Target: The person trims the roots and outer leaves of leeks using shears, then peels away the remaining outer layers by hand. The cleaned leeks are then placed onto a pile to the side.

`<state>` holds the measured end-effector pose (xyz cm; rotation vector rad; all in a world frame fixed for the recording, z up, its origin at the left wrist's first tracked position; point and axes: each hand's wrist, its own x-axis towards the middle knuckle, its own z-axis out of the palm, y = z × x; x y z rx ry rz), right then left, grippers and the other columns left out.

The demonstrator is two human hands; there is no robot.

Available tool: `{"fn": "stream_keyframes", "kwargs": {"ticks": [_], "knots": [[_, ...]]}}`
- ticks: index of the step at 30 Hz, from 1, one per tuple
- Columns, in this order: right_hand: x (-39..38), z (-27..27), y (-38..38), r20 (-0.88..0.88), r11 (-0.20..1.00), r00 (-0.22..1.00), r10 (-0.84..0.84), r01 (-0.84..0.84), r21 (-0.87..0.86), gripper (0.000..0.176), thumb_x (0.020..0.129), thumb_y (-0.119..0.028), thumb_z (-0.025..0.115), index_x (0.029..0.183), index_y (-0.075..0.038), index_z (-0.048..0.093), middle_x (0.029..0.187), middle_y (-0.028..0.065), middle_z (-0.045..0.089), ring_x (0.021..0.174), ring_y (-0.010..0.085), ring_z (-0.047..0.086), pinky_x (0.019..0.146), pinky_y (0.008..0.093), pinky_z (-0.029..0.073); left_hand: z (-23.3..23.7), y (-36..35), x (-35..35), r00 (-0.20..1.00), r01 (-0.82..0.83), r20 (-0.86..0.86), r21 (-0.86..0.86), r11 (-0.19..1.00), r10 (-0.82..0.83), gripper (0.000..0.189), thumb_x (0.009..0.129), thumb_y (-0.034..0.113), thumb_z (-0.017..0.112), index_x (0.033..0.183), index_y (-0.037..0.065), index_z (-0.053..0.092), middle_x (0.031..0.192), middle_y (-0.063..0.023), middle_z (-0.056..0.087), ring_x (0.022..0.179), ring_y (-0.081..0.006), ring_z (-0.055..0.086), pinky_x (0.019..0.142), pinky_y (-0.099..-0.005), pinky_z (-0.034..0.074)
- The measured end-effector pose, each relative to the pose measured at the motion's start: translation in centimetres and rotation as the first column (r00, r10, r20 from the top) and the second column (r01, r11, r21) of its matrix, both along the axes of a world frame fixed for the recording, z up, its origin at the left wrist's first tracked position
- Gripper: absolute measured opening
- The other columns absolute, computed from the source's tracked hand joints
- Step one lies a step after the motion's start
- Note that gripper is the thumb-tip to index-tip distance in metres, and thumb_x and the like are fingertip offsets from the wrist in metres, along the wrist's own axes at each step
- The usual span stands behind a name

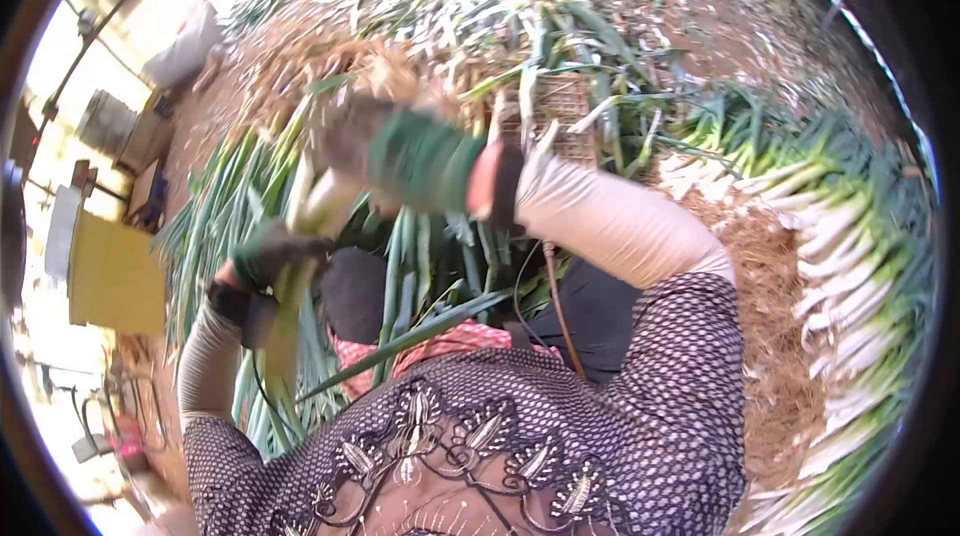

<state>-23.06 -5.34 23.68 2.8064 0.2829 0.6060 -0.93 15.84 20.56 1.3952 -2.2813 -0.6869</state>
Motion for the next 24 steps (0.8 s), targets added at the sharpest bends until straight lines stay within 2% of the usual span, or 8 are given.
{"fn": "stream_keyframes", "kwargs": {"ticks": [1,3,7,12,16,17,22,24], "knots": [[-0.3,-0.7,1.6,-0.045,0.998,0.999,0.017,-0.02,-0.057,0.067,0.081,-0.025,0.065,0.14,-0.003,0.043,0.14,0.0211,0.05,0.126,0.0339,0.053,0.11,0.0458,0.04,-0.3,-0.8,-1.7,0.971,-0.18,-0.09,0.343,0.922,0.223,0.016,0.088,0.008,0.067,0.104,0.008,0.067,0.08,-0.0033,0.068,0.068,-0.0151,0.067,0.06,-0.0305,0.055],[-0.7,-6.2,1.5,-0.003,0.994,0.998,0.06,-0.059,0.09,0.071,0.076,-0.024,0.069,0.142,-0.01,0.044,0.143,0.0143,0.047,0.137,0.0302,0.041,0.116,0.0468,0.028,1.0,-2.7,-7.2,0.851,-0.304,-0.101,0.704,0.642,0.515,0.02,0.083,0.021,0.073,0.093,0.005,0.069,0.078,-0.0031,0.068,0.064,-0.0127,0.063,0.06,-0.0284,0.052],[-6.1,-2.5,1.1,-0.209,0.955,0.978,0.024,0.039,0.294,0.041,0.073,-0.022,0.071,0.109,-0.011,0.056,0.097,0.0076,0.063,0.09,0.0286,0.066,0.074,0.0454,0.052,5.5,-5.4,-11.5,0.913,-0.143,-0.164,0.731,0.667,0.375,0.032,0.083,0.034,0.075,0.086,0.002,0.071,0.072,-0.0021,0.066,0.065,-0.0099,0.061,0.061,-0.0282,0.049],[-12.5,2.2,-0.8,-0.19,0.937,0.956,-0.222,0.263,0.228,0.034,0.076,-0.021,0.067,0.107,-0.013,0.058,0.097,0.0068,0.062,0.086,0.0287,0.065,0.072,0.0415,0.052,7.0,-9.5,-13.3,0.937,-0.037,-0.206,0.744,0.667,0.281,0.04,0.087,0.018,0.073,0.121,0.001,0.06,0.099,-0.0023,0.067,0.088,-0.0104,0.061,0.079,-0.0296,0.05],[-20.9,4.8,-7.2,0.211,0.922,0.923,-0.321,0.253,0.294,0.022,0.08,-0.025,0.069,0.099,-0.014,0.063,0.09,0.0064,0.065,0.082,0.0263,0.067,0.072,0.0378,0.055,12.1,-12.0,-12.8,0.869,0.144,-0.465,0.564,0.813,0.169,0.049,0.089,0.0,0.064,0.135,0.0,0.047,0.119,-0.0072,0.06,0.108,-0.0144,0.058,0.089,-0.0302,0.048],[-24.3,7.1,-7.8,0.157,0.865,0.885,-0.438,0.368,0.342,0.024,0.082,-0.025,0.068,0.103,-0.015,0.064,0.092,0.0063,0.066,0.085,0.0257,0.067,0.076,0.0374,0.055,13.3,-13.6,-10.2,0.986,0.161,-0.072,0.156,0.975,-0.151,0.049,0.088,-0.003,0.061,0.135,-0.001,0.049,0.121,-0.0072,0.06,0.113,-0.0156,0.055,0.092,-0.0303,0.047],[-42.5,13.8,-7.5,0.224,0.484,0.433,-0.873,0.824,0.296,0.053,0.085,-0.026,0.074,0.135,-0.018,0.056,0.117,0.0037,0.067,0.108,0.0203,0.063,0.097,0.0355,0.052,18.1,-14.4,-2.9,0.864,-0.305,-0.466,-0.18,0.935,0.192,0.044,0.098,0.013,0.046,0.14,-0.002,0.046,0.124,-0.0088,0.057,0.116,-0.0183,0.052,0.1,-0.032,0.041],[-47.8,16.0,-2.3,0.226,0.25,0.13,-0.966,0.704,0.665,0.06,0.083,-0.031,0.076,0.134,-0.01,0.054,0.116,0.0094,0.068,0.102,0.0226,0.066,0.091,0.0326,0.051,17.0,-14.3,-1.6,0.78,-0.433,-0.568,-0.187,0.882,0.262,0.044,0.1,0.015,0.045,0.141,-0.001,0.044,0.128,-0.0098,0.055,0.119,-0.0199,0.052,0.102,-0.0323,0.04]]}}
